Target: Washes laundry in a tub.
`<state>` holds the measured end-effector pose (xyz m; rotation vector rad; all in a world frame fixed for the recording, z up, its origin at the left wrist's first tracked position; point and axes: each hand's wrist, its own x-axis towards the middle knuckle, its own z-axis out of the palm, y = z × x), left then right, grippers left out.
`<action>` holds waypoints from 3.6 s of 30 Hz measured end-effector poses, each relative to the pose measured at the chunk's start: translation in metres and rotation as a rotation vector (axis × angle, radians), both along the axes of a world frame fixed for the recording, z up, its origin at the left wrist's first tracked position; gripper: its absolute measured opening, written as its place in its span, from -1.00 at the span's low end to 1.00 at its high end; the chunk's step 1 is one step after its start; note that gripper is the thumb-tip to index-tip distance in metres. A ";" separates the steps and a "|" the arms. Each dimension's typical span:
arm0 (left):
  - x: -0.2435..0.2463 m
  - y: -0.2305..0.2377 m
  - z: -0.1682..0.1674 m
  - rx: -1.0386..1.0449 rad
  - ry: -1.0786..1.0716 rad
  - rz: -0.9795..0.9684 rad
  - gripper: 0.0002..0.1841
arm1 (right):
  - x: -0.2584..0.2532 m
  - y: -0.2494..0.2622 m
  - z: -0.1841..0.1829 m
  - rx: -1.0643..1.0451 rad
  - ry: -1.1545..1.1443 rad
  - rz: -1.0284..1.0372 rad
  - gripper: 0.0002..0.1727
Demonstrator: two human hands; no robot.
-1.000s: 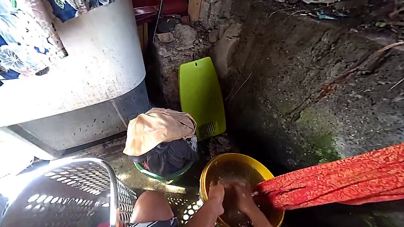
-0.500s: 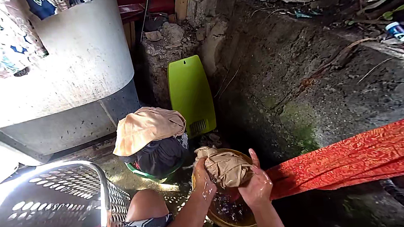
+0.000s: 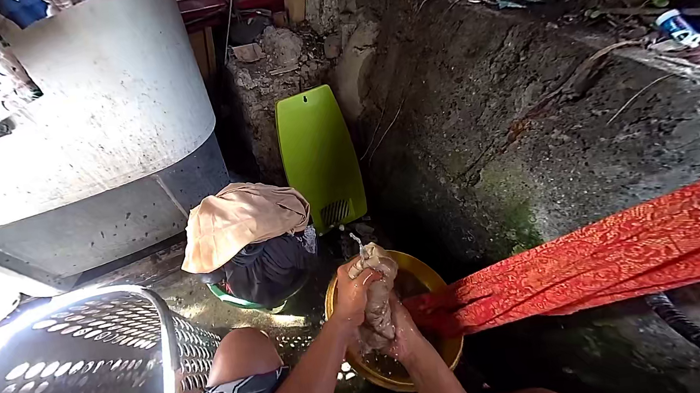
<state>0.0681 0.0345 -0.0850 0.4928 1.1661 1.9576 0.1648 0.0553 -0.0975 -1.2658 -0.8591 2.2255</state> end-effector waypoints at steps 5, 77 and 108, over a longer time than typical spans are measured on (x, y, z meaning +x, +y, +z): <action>-0.015 -0.014 0.025 -0.002 0.280 0.033 -0.96 | 0.002 -0.004 0.016 -0.040 0.132 0.146 -0.32; -0.004 0.002 -0.006 -0.800 0.997 -0.778 -0.46 | 0.058 0.074 0.148 1.271 -0.554 0.115 -0.77; 0.066 0.013 -0.014 -0.461 0.380 -0.061 -0.71 | 0.006 0.059 -0.062 0.252 0.083 -0.398 -0.63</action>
